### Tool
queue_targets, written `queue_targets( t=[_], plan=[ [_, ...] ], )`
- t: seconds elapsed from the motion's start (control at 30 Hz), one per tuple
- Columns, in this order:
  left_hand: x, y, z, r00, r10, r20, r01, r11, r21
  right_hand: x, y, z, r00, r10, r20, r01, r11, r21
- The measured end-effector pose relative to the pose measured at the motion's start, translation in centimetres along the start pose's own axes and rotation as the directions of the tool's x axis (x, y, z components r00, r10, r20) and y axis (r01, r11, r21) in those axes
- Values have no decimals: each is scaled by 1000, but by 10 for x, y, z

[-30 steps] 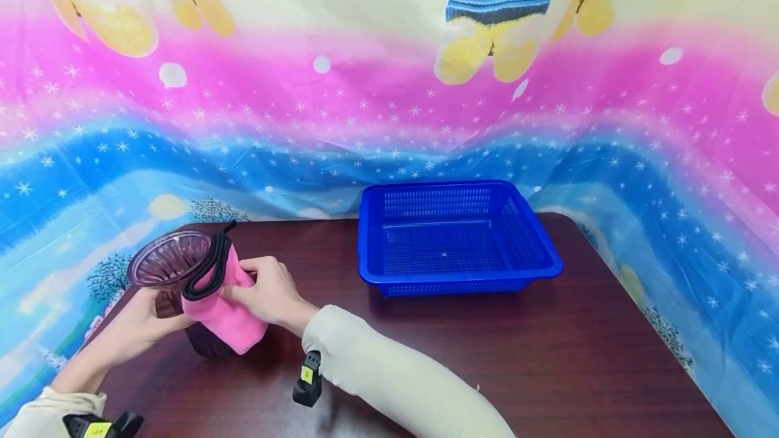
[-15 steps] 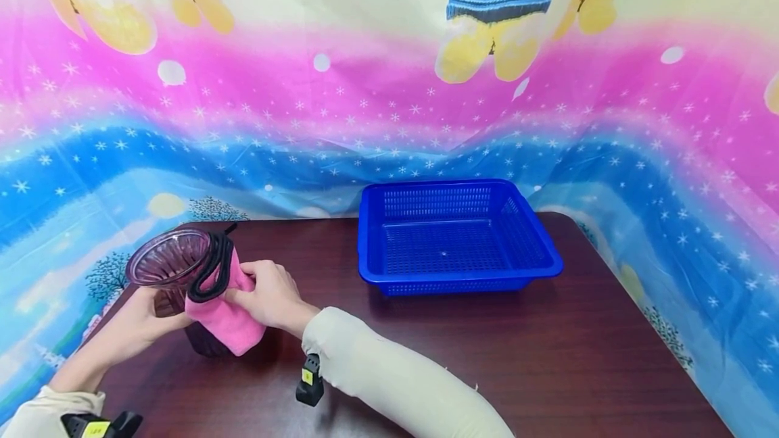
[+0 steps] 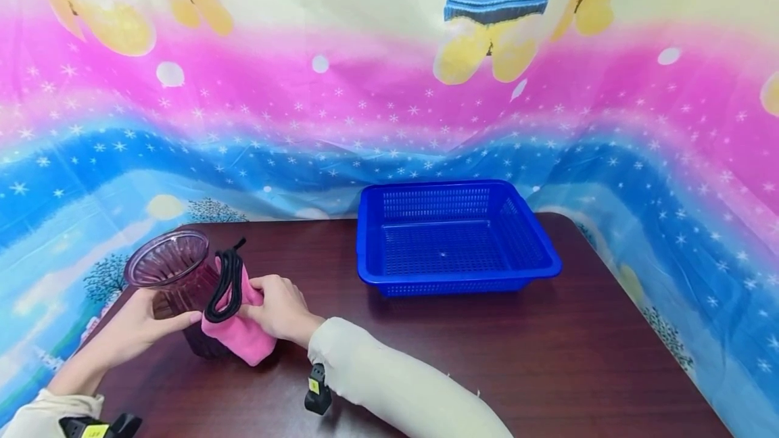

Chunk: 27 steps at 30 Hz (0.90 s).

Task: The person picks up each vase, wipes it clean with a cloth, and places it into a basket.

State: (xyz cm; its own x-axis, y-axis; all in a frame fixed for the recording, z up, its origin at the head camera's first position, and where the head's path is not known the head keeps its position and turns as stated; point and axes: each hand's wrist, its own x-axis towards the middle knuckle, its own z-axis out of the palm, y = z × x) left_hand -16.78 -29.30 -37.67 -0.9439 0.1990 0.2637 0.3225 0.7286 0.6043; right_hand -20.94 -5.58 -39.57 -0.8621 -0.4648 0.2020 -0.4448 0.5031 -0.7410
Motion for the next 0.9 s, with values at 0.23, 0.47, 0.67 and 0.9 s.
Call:
queue_targets(
  t=[0.23,0.47,0.67,0.9],
  plan=[
    [-1,0,0,1000,-31,5,31,999,19,-4,12,7,1000,5,15,-5,1000,-27],
    [1,3,-3,999,-35,14,35,999,0,-7,22,12,1000,14,22,-14,1000,-25],
    [0,2,-2,999,-36,18,37,999,-5,-9,28,16,999,32,25,-32,999,-22],
    [-1,1,0,999,-36,10,36,999,15,-11,32,19,998,63,22,-63,998,-23]
  ],
)
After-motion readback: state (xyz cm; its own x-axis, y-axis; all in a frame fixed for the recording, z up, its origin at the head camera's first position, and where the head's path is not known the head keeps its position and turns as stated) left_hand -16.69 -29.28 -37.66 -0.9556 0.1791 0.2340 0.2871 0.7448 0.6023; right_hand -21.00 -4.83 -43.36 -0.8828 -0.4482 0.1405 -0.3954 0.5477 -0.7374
